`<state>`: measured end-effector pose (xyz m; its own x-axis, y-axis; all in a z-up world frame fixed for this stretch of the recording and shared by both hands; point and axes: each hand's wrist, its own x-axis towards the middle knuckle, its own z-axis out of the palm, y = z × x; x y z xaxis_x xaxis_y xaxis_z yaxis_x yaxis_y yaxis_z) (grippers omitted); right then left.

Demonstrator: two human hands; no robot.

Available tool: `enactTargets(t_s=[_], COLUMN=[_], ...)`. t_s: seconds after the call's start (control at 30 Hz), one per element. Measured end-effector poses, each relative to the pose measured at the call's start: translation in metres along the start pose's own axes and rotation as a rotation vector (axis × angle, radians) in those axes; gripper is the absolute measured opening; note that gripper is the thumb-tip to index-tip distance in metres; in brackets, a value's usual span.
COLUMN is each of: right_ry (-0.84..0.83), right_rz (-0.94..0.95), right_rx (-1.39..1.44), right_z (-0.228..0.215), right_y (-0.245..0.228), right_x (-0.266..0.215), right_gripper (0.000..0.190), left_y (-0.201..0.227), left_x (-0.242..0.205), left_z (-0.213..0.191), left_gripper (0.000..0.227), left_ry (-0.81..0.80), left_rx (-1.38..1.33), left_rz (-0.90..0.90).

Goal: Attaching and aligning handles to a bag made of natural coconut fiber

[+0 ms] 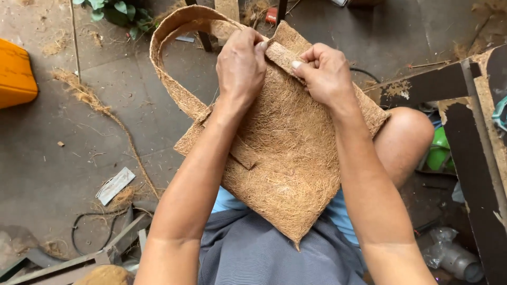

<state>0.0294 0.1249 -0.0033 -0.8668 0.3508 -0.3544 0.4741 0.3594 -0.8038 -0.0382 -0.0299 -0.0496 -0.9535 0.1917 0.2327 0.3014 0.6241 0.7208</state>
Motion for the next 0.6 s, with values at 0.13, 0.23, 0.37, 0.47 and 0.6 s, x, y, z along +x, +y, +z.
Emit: enactTargets(t_s=[0.13,0.23,0.37,0.47,0.6], right_ry=[0.034,0.002,-0.038,-0.056,-0.069], right_rz=[-0.064,-0.024,0.023,0.024,0.020], right_rx=[0.014,0.088,0.172,0.270,0.297], right_z=[-0.001,-0.004,-0.005,-0.007,-0.011], right_y=[0.010,0.010,0.008,0.015,0.019], right_x=[0.006,0.008,0.010,0.012,0.015], right_gripper=[0.011,0.012,0.012,0.013,0.014], left_y=[-0.002,-0.004,-0.009,-0.010,-0.009], left_x=[0.003,0.003,0.004,0.003,0.004], left_z=[0.011,0.015,0.021,0.024,0.023], left_gripper=[0.014,0.013,0.012,0.012,0.013], left_ry=[0.025,0.050,0.052,0.037,0.033], left_rx=[0.052,0.061,0.111,0.117,0.100], left_rz=[0.053,0.086,0.076,0.057,0.051])
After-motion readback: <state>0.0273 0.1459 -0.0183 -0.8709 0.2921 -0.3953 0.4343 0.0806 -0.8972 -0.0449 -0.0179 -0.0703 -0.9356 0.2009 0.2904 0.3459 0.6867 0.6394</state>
